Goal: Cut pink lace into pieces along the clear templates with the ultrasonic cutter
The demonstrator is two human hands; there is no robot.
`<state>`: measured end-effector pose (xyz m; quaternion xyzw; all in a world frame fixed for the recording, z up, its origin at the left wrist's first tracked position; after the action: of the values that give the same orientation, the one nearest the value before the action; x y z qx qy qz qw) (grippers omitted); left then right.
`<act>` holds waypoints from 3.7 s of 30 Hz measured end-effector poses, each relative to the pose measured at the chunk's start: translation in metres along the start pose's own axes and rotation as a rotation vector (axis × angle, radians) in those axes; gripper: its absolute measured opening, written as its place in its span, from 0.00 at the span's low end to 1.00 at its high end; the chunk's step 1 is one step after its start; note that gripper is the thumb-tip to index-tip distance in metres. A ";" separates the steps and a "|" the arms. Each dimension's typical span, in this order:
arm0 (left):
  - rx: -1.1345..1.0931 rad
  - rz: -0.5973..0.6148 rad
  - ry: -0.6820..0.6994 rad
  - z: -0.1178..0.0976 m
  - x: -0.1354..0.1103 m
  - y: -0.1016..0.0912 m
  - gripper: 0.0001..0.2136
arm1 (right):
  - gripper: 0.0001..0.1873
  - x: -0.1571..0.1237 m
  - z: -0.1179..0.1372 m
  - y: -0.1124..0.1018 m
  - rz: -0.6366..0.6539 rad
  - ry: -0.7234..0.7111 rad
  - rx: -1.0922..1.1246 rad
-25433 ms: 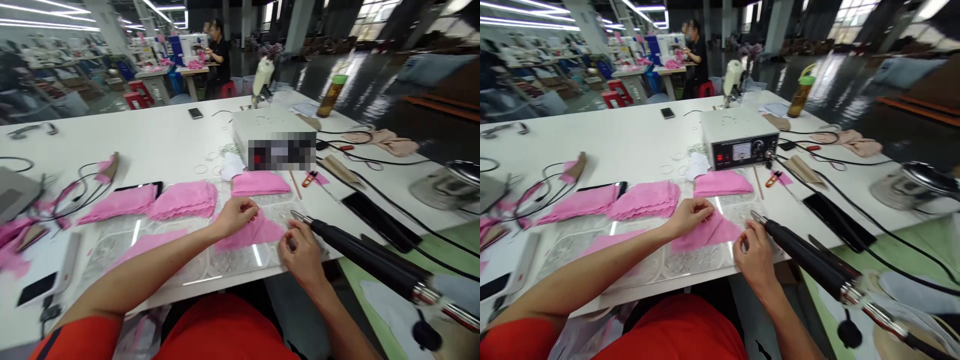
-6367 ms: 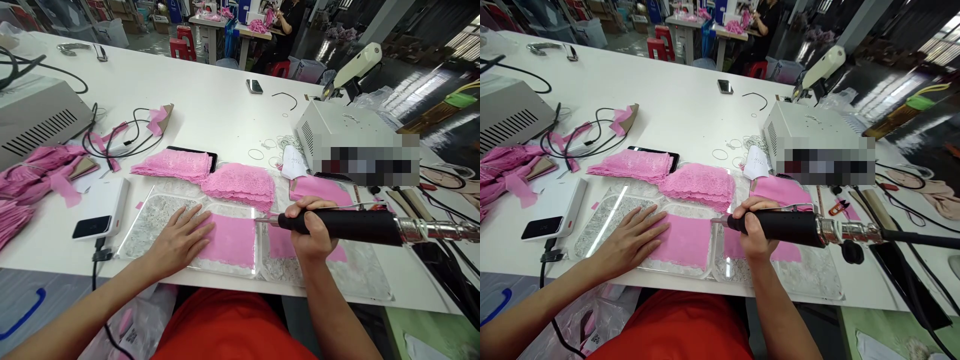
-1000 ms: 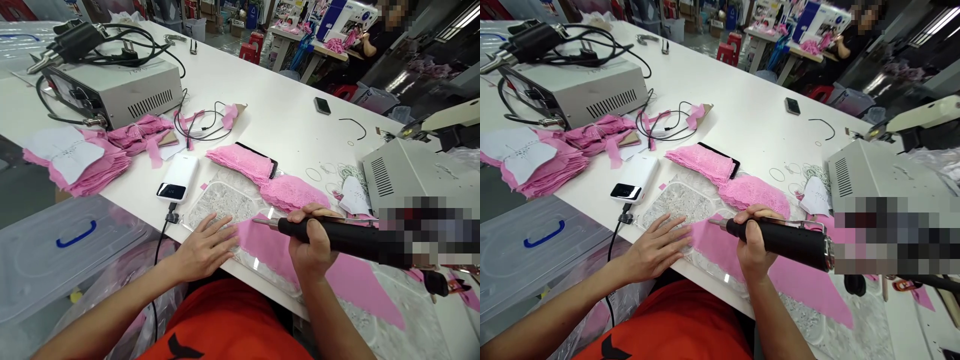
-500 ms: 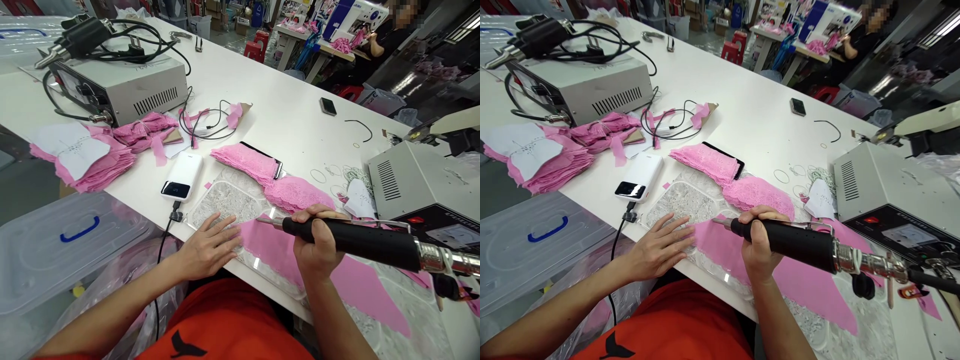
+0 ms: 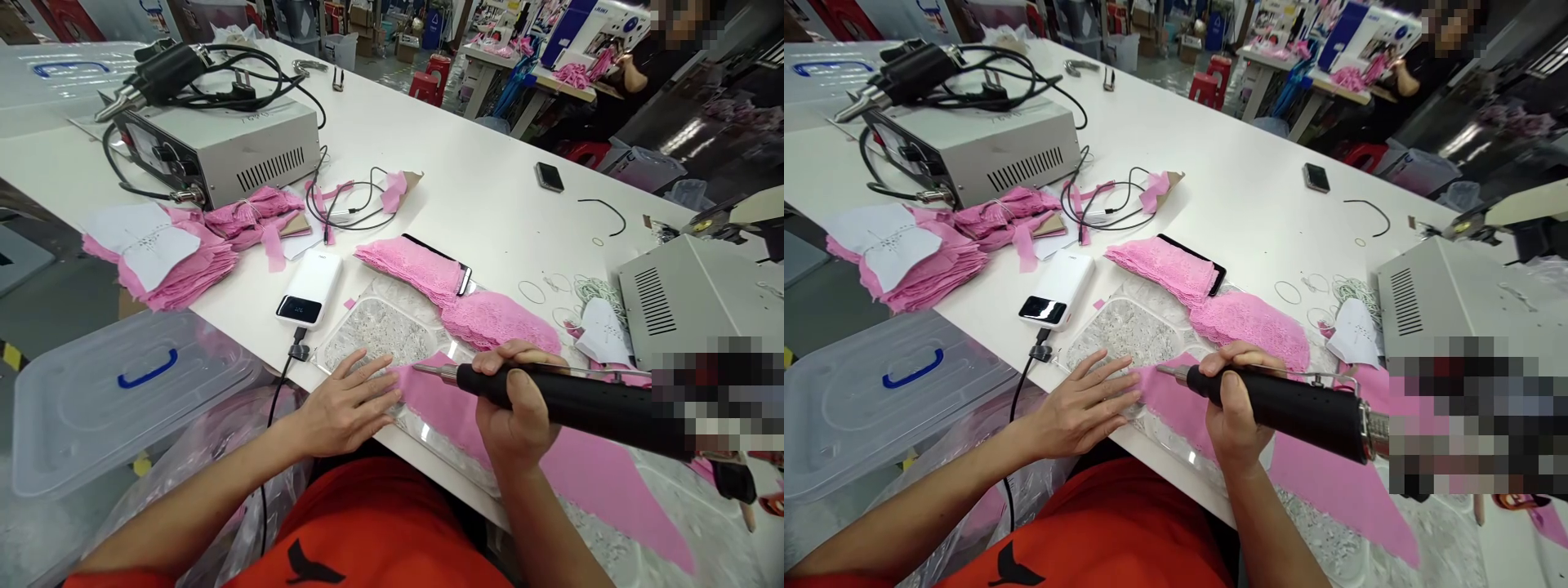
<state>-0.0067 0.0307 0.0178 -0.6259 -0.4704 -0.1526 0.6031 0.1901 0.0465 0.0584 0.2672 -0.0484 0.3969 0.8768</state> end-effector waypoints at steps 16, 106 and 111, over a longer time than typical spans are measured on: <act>0.019 -0.052 0.046 -0.001 -0.001 -0.004 0.15 | 0.07 0.008 0.007 -0.010 -0.085 0.044 0.038; 0.008 0.236 0.120 -0.108 0.097 0.159 0.14 | 0.06 0.079 0.099 -0.263 -0.717 -0.271 -0.034; 0.008 0.250 0.116 -0.108 0.096 0.160 0.14 | 0.05 0.078 0.099 -0.262 -0.711 -0.268 -0.062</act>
<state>0.2067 0.0001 0.0169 -0.6674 -0.3536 -0.1104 0.6460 0.4452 -0.0933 0.0533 0.2901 -0.0791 0.0278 0.9533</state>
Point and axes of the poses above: each hand's wrist, its own x-axis towards the middle knuckle, its own y-axis out of the palm, z = x × y, the point moved 7 cm from there along x, towards the middle knuckle, and after that the axes turned 14 degrees about -z, right-handed, at the moved point
